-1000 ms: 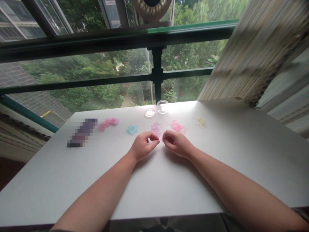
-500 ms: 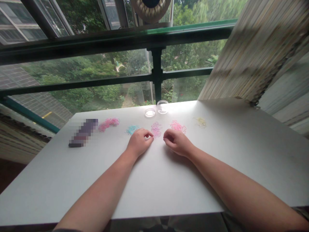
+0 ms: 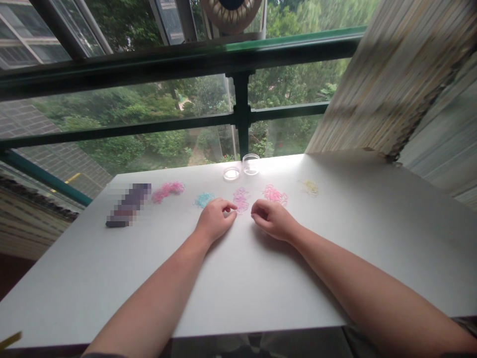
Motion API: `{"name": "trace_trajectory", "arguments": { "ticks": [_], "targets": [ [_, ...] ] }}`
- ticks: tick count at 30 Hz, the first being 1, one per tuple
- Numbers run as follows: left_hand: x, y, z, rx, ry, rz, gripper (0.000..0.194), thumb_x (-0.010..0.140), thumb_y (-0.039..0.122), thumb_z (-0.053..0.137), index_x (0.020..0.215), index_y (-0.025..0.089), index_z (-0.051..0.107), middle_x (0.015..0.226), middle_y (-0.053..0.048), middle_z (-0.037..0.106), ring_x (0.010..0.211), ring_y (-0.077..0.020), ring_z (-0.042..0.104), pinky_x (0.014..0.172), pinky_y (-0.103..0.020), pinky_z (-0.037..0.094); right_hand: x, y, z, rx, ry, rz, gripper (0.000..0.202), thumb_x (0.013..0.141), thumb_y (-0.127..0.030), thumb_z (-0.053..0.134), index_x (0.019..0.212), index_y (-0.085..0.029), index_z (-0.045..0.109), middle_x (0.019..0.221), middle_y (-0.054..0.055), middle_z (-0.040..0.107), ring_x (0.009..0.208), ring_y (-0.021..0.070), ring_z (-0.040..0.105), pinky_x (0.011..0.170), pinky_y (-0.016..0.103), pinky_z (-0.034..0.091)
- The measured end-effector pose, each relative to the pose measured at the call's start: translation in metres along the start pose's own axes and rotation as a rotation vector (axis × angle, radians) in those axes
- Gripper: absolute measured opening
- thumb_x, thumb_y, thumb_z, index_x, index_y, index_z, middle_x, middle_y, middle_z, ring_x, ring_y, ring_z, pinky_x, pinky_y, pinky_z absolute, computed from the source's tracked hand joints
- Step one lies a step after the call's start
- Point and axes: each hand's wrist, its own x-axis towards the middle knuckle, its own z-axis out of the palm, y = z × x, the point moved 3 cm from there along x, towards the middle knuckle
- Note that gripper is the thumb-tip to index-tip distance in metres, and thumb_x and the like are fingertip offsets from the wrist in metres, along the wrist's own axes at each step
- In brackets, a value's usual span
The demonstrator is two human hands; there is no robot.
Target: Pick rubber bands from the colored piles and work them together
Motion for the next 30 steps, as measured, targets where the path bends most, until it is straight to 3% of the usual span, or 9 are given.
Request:
{"name": "trace_trajectory", "arguments": {
  "ticks": [12, 30],
  "targets": [
    [-0.0018, 0.0039, -0.0016, -0.053, -0.060, -0.018, 0.028, 0.069, 0.012, 0.051, 0.093, 0.019, 0.064, 0.083, -0.002, 0.064, 0.079, -0.0156, 0.058, 0.077, -0.028, 0.046, -0.0024, -0.0041, 0.0023, -0.057, -0.136, 0.033, 0.006, 0.075, -0.016, 0.051, 0.071, -0.017, 0.055, 0.053, -0.005, 0.048, 0.049, 0.0073, 0.041, 0.048, 0.019, 0.031],
    [-0.0016, 0.0013, -0.0020, 0.003, -0.071, -0.034, 0.016, 0.075, 0.025, 0.056, 0.086, 0.019, 0.066, 0.080, -0.002, 0.066, 0.077, -0.0160, 0.059, 0.071, -0.027, 0.046, -0.0033, -0.0094, 0.0022, -0.156, -0.223, 0.011, 0.008, 0.077, -0.020, 0.052, 0.071, -0.017, 0.057, 0.057, -0.003, 0.053, 0.052, 0.0080, 0.044, 0.050, 0.019, 0.030]
  ]
}}
